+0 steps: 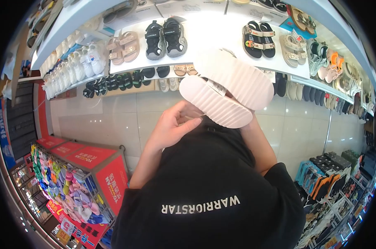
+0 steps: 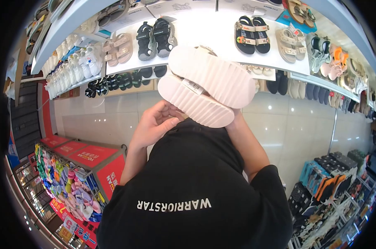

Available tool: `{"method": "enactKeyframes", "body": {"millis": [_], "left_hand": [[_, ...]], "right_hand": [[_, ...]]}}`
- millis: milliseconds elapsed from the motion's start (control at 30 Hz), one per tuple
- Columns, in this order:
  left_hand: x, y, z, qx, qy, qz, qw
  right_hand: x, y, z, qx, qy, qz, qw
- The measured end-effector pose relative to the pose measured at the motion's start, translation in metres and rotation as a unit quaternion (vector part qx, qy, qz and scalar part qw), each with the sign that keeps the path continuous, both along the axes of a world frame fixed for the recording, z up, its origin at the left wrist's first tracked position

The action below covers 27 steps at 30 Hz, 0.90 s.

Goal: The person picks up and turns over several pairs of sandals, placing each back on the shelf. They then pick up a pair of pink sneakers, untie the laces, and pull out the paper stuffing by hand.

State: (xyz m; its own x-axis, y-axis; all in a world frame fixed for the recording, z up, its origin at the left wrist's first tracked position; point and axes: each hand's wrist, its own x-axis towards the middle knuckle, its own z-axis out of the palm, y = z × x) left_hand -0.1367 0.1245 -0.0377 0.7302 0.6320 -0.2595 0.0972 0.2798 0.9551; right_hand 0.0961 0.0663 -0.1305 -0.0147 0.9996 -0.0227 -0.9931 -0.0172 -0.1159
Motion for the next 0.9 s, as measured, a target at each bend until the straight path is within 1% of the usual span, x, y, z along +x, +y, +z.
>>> {"method": "enactKeyframes", "body": {"millis": [67,100,133,167,200,233,267,300,333,367,400,433,467,500,533,567,600,667,700,767,800,867,900], "left_hand": [[0.0,0.002,0.002,-0.001,0.006,0.004,1.0],[0.002,0.001,0.004,-0.045,-0.019,0.028,0.998],[0.004,-0.001,0.006,-0.089,-0.044,0.052,0.994],[0.006,-0.003,0.005,-0.087,-0.042,0.054,0.994],[0.009,-0.005,0.003,-0.108,-0.098,0.071,0.987],[0.01,-0.007,0.0,-0.129,-0.153,0.086,0.976],[0.011,-0.01,-0.004,-0.127,-0.151,0.088,0.976],[0.011,-0.014,-0.009,-0.142,-0.181,0.1,0.968],[0.01,-0.016,-0.013,-0.157,-0.212,0.111,0.958],[0.005,-0.015,-0.014,-0.159,-0.197,0.081,0.964],[0.002,-0.011,-0.017,-0.172,-0.23,0.044,0.957],[-0.008,-0.012,-0.031,-0.197,-0.23,0.039,0.952],[-0.015,-0.014,-0.044,-0.222,-0.231,0.032,0.947],[-0.013,-0.013,-0.043,-0.223,-0.231,0.029,0.947],[-0.01,-0.013,-0.04,-0.25,-0.261,0.045,0.931],[-0.008,-0.012,-0.038,-0.277,-0.289,0.061,0.914],[-0.008,-0.011,-0.034,-0.279,-0.289,0.059,0.914],[-0.007,-0.01,-0.03,-0.265,-0.238,0.07,0.932],[-0.007,-0.011,-0.031,-0.266,-0.239,0.069,0.931],[-0.007,-0.013,-0.032,-0.24,-0.214,0.113,0.94],[-0.007,-0.013,-0.031,-0.241,-0.215,0.113,0.94],[-0.008,-0.013,-0.027,-0.204,-0.218,0.12,0.947],[-0.01,-0.014,-0.028,-0.205,-0.218,0.122,0.946]], "right_hand": [[-0.001,0.002,0.011,-0.079,-0.115,-0.045,0.989],[-0.001,0.003,0.005,-0.076,-0.114,-0.042,0.99],[0.0,0.002,-0.004,-0.043,-0.109,-0.017,0.993],[0.003,0.001,-0.013,-0.01,-0.105,0.008,0.994],[0.005,0.0,-0.009,-0.008,-0.103,0.01,0.995],[0.006,0.001,0.005,0.038,-0.407,-0.04,0.912],[0.009,0.002,0.02,0.081,-0.668,-0.087,0.735],[0.001,0.018,0.075,0.183,-0.771,-0.121,0.598],[-0.002,0.022,0.052,0.179,-0.593,-0.007,0.785],[-0.005,0.024,0.066,0.212,-0.662,-0.031,0.718],[-0.009,0.026,0.083,0.242,-0.724,-0.055,0.643],[-0.014,0.026,0.087,0.241,-0.724,-0.056,0.644],[-0.02,0.025,0.09,0.24,-0.752,-0.082,0.608],[-0.022,0.025,0.092,0.236,-0.779,-0.107,0.571],[-0.022,0.024,0.093,0.234,-0.78,-0.108,0.57],[-0.022,0.023,0.094,0.232,-0.793,-0.111,0.552],[-0.022,0.022,0.095,0.229,-0.805,-0.113,0.535],[-0.024,0.019,0.099,0.221,-0.812,-0.116,0.528],[-0.025,0.019,0.101,0.217,-0.817,-0.119,0.521],[-0.026,0.018,0.101,0.218,-0.822,-0.125,0.512],[-0.026,0.018,0.101,0.22,-0.825,-0.13,0.504],[-0.027,0.017,0.099,0.216,-0.825,-0.133,0.505],[-0.027,0.017,0.098,0.213,-0.824,-0.138,0.506]]}}
